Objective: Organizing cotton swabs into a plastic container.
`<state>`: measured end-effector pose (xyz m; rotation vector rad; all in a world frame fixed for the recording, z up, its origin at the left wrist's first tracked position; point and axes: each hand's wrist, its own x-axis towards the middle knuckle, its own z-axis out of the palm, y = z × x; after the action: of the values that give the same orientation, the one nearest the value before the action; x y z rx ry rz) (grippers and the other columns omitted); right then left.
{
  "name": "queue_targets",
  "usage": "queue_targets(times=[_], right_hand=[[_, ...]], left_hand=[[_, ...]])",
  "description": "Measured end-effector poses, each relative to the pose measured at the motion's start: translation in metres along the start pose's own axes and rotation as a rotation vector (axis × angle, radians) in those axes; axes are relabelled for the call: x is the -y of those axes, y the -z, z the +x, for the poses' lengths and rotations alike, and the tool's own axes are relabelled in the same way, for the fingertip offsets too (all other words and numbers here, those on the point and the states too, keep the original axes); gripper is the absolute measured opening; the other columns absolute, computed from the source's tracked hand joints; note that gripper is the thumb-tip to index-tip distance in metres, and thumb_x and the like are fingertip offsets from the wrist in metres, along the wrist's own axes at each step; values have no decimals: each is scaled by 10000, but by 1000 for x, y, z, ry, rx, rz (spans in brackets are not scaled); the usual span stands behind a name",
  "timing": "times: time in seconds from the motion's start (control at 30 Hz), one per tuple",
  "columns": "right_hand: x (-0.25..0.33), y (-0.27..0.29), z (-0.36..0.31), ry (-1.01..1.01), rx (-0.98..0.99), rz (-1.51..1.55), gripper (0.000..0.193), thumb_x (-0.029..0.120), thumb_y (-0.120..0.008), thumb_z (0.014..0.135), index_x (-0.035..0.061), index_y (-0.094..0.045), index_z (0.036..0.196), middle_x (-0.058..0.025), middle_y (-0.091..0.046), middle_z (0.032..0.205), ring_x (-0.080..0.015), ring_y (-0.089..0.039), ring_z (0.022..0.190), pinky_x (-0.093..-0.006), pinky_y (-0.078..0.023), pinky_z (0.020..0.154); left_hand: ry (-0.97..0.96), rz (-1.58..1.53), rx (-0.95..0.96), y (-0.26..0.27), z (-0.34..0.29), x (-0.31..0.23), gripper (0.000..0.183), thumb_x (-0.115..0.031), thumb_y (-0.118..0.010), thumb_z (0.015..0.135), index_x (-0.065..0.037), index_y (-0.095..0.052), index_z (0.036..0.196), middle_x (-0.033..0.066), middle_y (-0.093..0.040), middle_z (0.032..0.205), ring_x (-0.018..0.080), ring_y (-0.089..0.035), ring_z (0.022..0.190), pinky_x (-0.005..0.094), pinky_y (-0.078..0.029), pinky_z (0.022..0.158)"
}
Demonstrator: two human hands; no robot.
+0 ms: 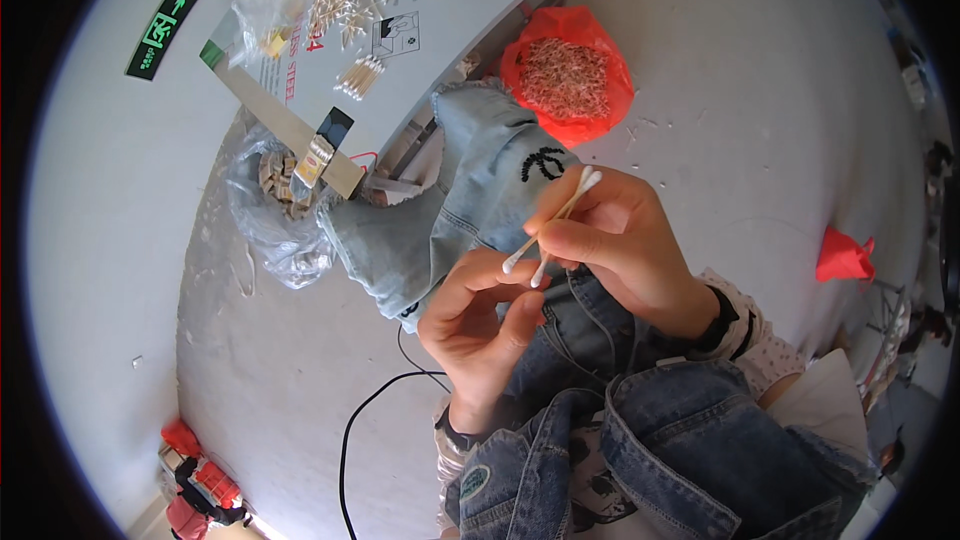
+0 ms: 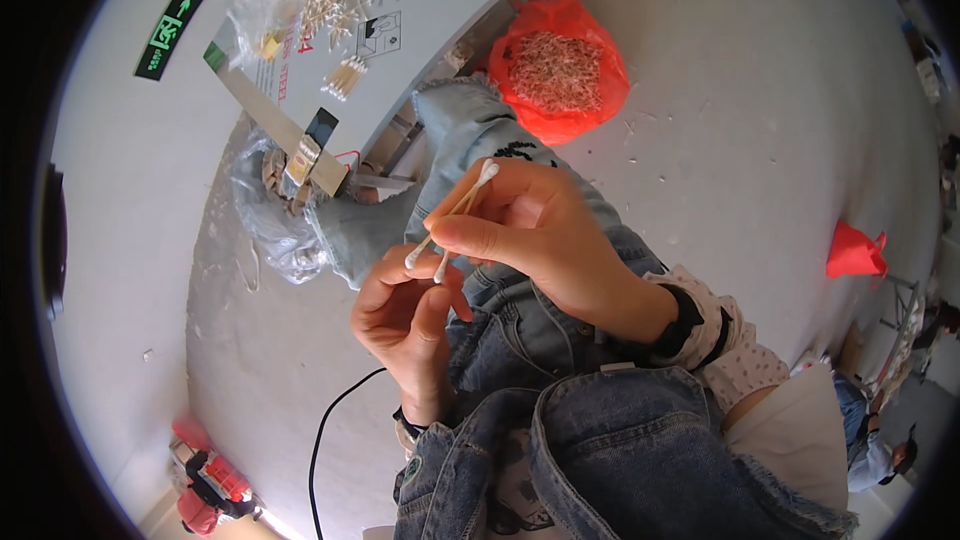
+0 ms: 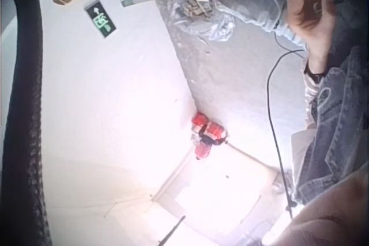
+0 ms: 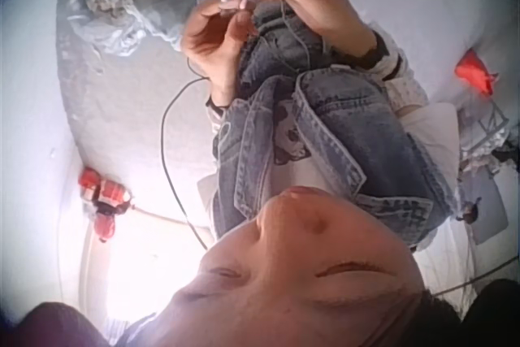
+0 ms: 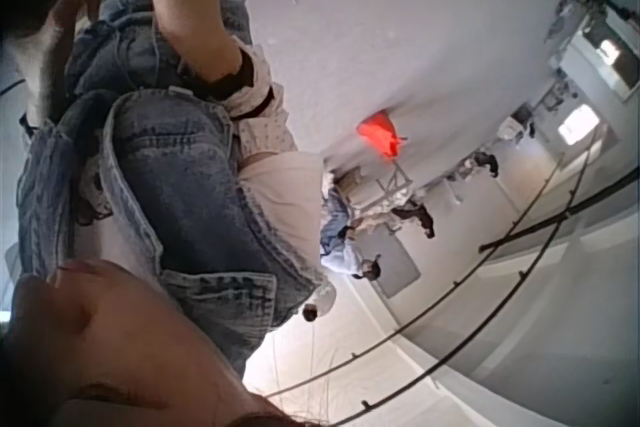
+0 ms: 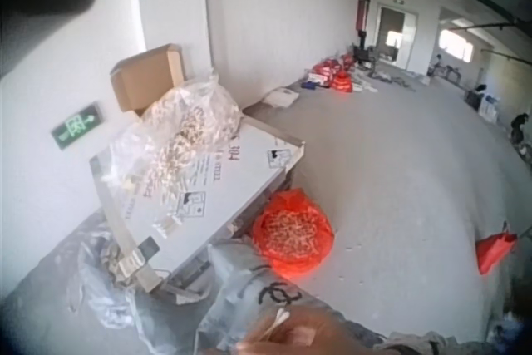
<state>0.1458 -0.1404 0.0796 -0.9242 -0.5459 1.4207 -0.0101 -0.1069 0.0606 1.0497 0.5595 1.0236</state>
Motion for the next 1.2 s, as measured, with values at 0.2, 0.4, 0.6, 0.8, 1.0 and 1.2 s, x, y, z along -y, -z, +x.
queue_targets(times=[0.2,0.4,0.6,0.8,1.0,1.2], right_hand=[[-2,-5,2,245,36,-147,115,41,-666,882,-41,-622,949,-81,-645,900,-117,-633,812,-249,-519,719],[-5,-1,15,96,60,-54,120,49,-659,890,-47,-619,950,-91,-642,909,-125,-636,806,-246,-520,717],[-19,6,32,154,-30,-192,109,42,-650,894,-40,-622,960,-76,-651,895,-121,-638,803,-242,-506,709],[-27,34,70,91,-100,-542,86,-2,-637,877,-26,-640,959,-66,-648,906,-102,-610,807,-234,-485,710],[-12,230,169,-60,-580,-715,218,115,-652,887,-11,-621,1062,-62,-666,966,-111,-610,848,-248,-486,732],[-45,269,241,79,-639,-1084,406,160,-627,922,-13,-504,1269,-142,-601,1191,-196,-594,1049,-304,-474,903]], left_hand=[[42,-10,-19,6,-2,5,161,86,-640,818,71,-655,977,135,-624,911,186,-650,765,233,-540,565],[106,-117,-34,12,4,9,136,76,-612,848,84,-651,978,142,-625,898,185,-653,762,224,-533,538],[226,-119,-105,22,13,23,125,74,-619,851,80,-650,972,131,-626,893,173,-651,766,219,-525,547],[596,82,20,50,38,43,211,-157,-557,972,20,-649,1042,50,-675,909,97,-622,791,200,-473,608],[469,280,-159,78,94,68,227,-161,-554,972,9,-628,1105,71,-681,928,111,-618,832,238,-483,716],[183,394,-597,156,152,96,287,-165,-459,1007,2,-566,1215,89,-636,1070,130,-584,945,269,-466,802]])
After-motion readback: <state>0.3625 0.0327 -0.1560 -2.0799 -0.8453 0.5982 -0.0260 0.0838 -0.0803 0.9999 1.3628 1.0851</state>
